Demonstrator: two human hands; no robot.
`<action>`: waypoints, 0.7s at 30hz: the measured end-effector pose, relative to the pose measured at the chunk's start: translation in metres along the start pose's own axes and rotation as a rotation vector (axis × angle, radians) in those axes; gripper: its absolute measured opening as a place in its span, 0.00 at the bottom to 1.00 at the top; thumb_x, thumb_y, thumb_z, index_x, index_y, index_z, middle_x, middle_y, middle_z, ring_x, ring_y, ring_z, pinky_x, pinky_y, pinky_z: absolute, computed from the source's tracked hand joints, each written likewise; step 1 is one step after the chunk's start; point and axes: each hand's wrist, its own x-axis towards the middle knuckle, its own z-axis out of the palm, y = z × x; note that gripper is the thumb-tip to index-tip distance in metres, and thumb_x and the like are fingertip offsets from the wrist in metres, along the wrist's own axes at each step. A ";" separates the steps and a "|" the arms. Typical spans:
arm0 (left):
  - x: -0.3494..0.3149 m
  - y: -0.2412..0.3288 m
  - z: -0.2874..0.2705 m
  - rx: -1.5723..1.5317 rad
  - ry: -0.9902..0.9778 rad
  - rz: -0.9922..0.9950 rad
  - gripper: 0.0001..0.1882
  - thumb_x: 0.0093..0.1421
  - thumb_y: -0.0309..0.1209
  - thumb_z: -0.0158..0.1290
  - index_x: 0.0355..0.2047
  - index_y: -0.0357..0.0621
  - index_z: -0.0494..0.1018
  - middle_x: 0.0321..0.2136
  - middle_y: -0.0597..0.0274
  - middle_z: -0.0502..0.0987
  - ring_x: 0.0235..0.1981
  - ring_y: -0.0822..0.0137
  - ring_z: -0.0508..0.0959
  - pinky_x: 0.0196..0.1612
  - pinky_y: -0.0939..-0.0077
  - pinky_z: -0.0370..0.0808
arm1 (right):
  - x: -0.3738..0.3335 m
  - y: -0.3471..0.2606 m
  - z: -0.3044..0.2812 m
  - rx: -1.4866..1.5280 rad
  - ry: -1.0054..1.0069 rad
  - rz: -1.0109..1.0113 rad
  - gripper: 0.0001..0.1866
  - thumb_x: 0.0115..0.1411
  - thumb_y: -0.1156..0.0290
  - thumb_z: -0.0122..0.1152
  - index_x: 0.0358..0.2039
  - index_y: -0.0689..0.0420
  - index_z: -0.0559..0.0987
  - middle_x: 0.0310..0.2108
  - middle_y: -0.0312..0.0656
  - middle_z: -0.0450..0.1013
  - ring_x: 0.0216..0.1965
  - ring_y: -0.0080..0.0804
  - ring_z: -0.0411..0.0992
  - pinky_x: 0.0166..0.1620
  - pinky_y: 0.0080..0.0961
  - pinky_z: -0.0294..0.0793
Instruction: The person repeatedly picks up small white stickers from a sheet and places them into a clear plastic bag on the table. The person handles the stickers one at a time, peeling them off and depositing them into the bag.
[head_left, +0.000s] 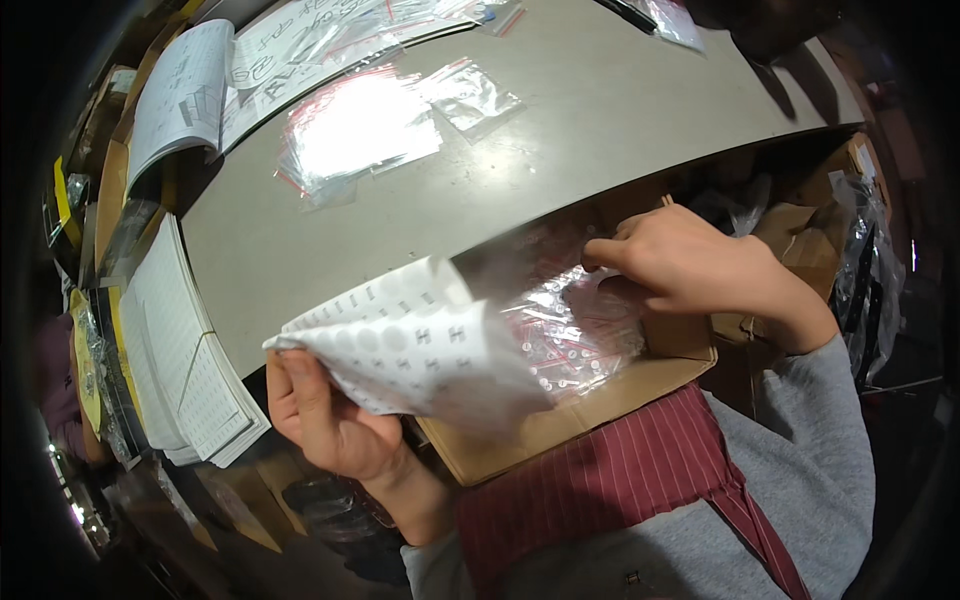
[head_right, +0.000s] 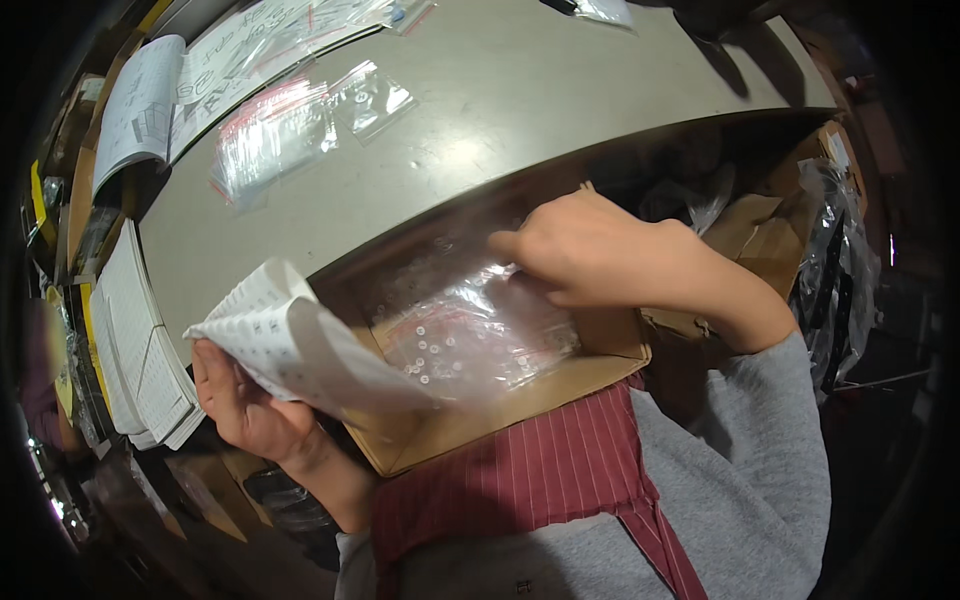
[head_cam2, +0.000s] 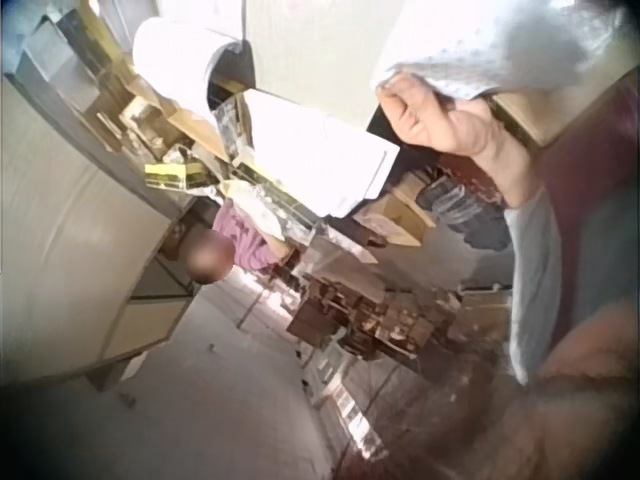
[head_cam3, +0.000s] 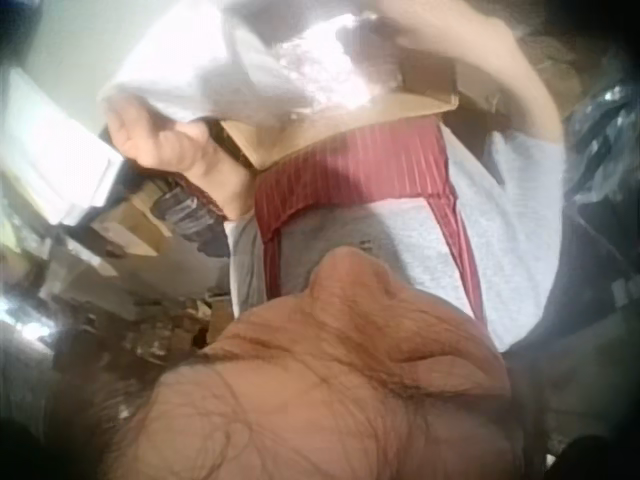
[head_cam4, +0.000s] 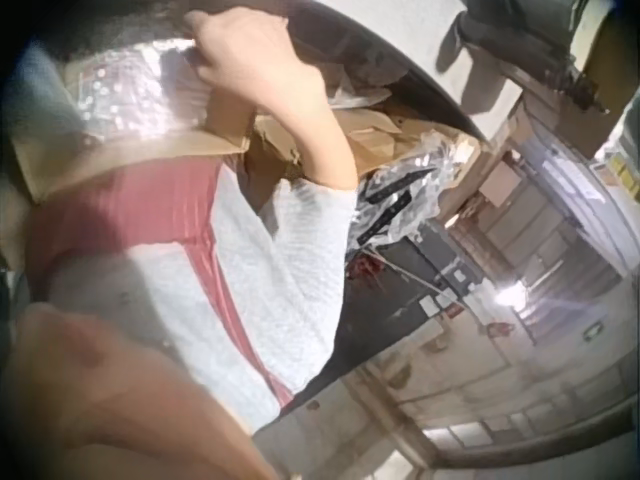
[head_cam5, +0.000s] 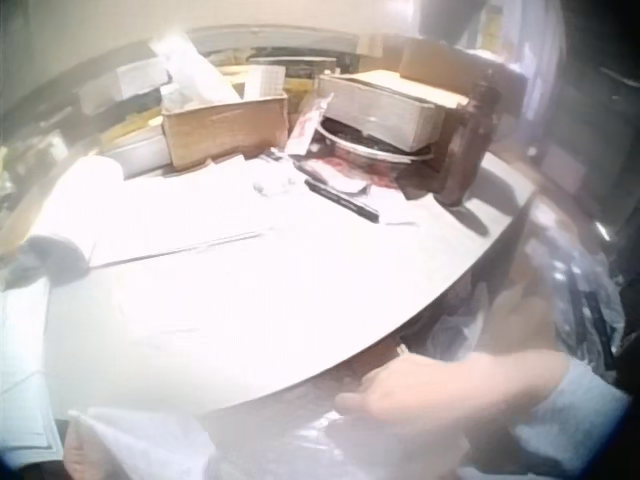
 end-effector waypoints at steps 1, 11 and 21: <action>-0.001 0.001 -0.005 -0.027 -0.020 -0.018 0.14 0.73 0.31 0.50 0.45 0.29 0.74 0.42 0.50 0.82 0.42 0.64 0.82 0.49 0.72 0.78 | 0.001 0.002 0.008 -0.075 -0.039 0.024 0.11 0.59 0.68 0.63 0.38 0.62 0.78 0.24 0.51 0.77 0.29 0.50 0.80 0.32 0.44 0.76; -0.017 -0.002 -0.019 0.007 -0.105 -0.108 0.12 0.71 0.30 0.52 0.38 0.31 0.75 0.34 0.55 0.81 0.34 0.71 0.79 0.41 0.80 0.75 | 0.013 0.016 0.021 -0.063 -0.161 0.060 0.13 0.56 0.68 0.65 0.38 0.62 0.79 0.23 0.51 0.77 0.27 0.51 0.78 0.30 0.42 0.75; -0.018 -0.003 -0.021 -0.021 -0.295 -0.324 0.10 0.69 0.28 0.53 0.38 0.29 0.76 0.34 0.54 0.82 0.31 0.71 0.81 0.39 0.78 0.78 | 0.005 -0.001 0.019 -0.352 -0.289 0.127 0.12 0.54 0.62 0.67 0.29 0.59 0.83 0.24 0.47 0.79 0.30 0.45 0.81 0.32 0.39 0.77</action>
